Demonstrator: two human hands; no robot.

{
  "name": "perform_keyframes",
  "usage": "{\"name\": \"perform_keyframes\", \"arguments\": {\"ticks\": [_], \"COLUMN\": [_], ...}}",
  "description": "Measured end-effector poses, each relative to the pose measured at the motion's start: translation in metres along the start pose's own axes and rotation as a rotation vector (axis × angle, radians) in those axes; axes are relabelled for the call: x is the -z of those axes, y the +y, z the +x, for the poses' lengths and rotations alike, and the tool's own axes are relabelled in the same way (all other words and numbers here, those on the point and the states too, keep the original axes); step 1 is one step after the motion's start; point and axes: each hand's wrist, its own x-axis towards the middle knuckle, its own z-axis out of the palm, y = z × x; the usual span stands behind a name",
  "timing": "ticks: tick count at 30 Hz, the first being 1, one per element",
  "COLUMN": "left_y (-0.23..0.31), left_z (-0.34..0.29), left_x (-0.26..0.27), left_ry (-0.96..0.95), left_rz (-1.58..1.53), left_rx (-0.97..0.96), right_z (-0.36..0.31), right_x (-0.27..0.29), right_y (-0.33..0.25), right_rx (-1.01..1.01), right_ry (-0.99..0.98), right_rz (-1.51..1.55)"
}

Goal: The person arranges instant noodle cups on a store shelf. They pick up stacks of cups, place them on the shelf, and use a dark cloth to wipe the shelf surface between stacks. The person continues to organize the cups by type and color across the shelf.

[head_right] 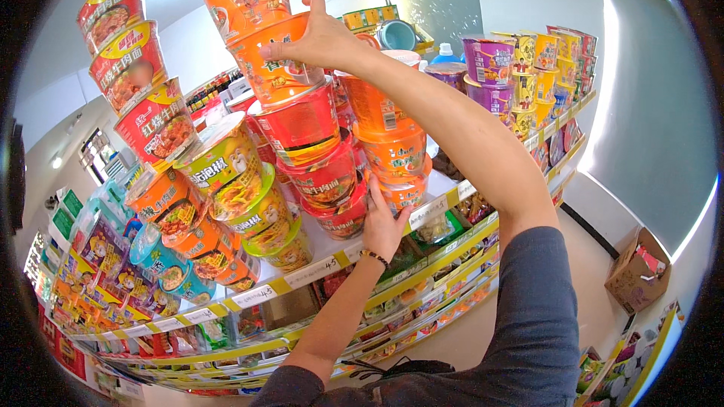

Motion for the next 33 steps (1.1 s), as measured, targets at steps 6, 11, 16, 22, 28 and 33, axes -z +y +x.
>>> {"name": "perform_keyframes", "arguments": {"ticks": [6, 11, 16, 22, 28, 33], "left_y": [0.002, -0.002, 0.003, 0.013, 0.015, 0.019], "left_z": [0.0, 0.0, -0.002, 0.001, 0.001, -0.001], "left_x": [-0.006, -0.01, -0.007, -0.009, -0.01, -0.016], "left_ry": [-0.021, -0.021, -0.01, -0.021, -0.042, 0.028], "left_rz": [-0.036, -0.029, 0.023, -0.126, -0.153, -0.14], "left_rx": [0.013, 0.03, 0.056, 0.024, 0.124, 0.061], "right_z": [-0.011, -0.045, -0.116, -0.199, -0.218, -0.208], "right_x": [0.02, 0.067, 0.092, 0.068, 0.036, 0.009], "right_y": [-0.003, 0.011, 0.115, 0.227, 0.281, 0.322], "right_rx": [0.017, 0.081, 0.062, -0.394, -0.689, -0.33], "right_ry": [0.073, 0.334, 0.38, -0.203, -0.468, -0.346], "right_rz": [-0.108, -0.144, -0.387, -0.595, -0.668, -0.492]}}
